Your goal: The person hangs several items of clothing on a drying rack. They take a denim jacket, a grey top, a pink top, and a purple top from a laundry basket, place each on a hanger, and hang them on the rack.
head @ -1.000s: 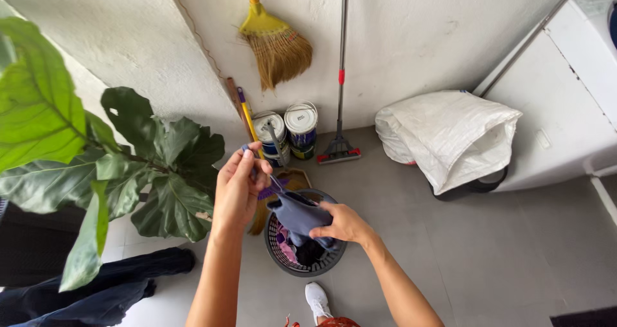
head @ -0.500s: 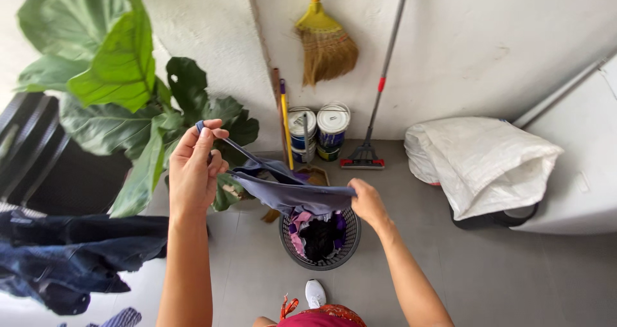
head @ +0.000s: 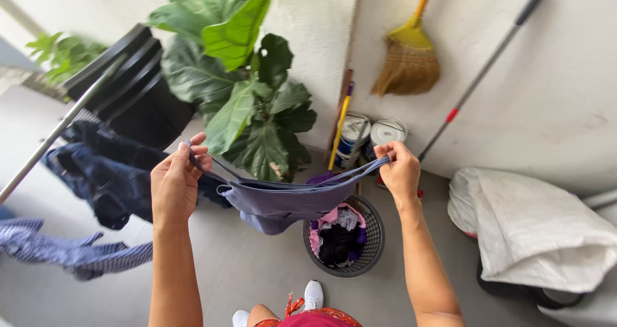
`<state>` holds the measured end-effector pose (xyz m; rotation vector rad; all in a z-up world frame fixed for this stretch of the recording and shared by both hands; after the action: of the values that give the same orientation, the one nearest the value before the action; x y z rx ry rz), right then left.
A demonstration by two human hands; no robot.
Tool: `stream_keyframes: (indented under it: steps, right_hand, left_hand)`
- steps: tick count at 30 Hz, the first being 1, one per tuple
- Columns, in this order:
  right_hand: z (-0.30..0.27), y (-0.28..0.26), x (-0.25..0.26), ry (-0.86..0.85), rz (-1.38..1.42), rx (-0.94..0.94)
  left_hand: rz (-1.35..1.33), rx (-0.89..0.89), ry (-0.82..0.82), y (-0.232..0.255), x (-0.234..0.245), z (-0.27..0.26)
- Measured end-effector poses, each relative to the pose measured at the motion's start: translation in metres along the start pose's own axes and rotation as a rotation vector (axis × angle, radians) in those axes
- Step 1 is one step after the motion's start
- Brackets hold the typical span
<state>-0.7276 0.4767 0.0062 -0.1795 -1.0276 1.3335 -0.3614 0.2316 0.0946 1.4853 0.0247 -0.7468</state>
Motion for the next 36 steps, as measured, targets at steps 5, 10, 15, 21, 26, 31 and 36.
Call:
stream_keyframes:
  steps: [5, 10, 15, 21, 26, 31, 36]
  right_hand:
    - [0.001, -0.032, -0.047, -0.377, 0.521, -0.161]
    - [-0.008, -0.099, -0.077, -0.643, 0.876, -0.067]
    - [-0.040, -0.174, -0.102, -0.595, 0.584, -0.136]
    - [-0.088, -0.256, -0.123, -0.746, 0.632, 0.070]
    - [-0.132, -0.311, -0.141, -0.960, 0.702, -0.145]
    - [-0.178, -0.352, -0.156, -0.987, 0.872, 0.097]
    - [-0.221, -0.392, -0.169, -1.070, 0.932, 0.125]
  left_hand:
    - [0.007, 0.018, 0.106, 0.028, 0.045, -0.040]
    - [0.158, -0.078, 0.217, 0.057, 0.088, -0.081]
    - [0.272, -0.132, 0.284, 0.076, 0.144, -0.135]
    - [0.353, -0.165, 0.375, 0.099, 0.194, -0.199]
    - [0.312, -0.160, 0.525, 0.125, 0.226, -0.254]
    - [0.373, -0.188, 0.663, 0.143, 0.254, -0.313]
    - [0.383, -0.180, 0.792, 0.155, 0.274, -0.363]
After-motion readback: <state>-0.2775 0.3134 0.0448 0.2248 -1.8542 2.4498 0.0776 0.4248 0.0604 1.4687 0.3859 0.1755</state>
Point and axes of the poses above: each hand's wrist, its own z-axis towards the middle knuckle, its own x-axis out of the back of the hand, y = z × x, the point moved 1 cm from there along z, towards the middle knuckle, and after that the axes turned 2 degrees about -z, right-handed, at the moved point
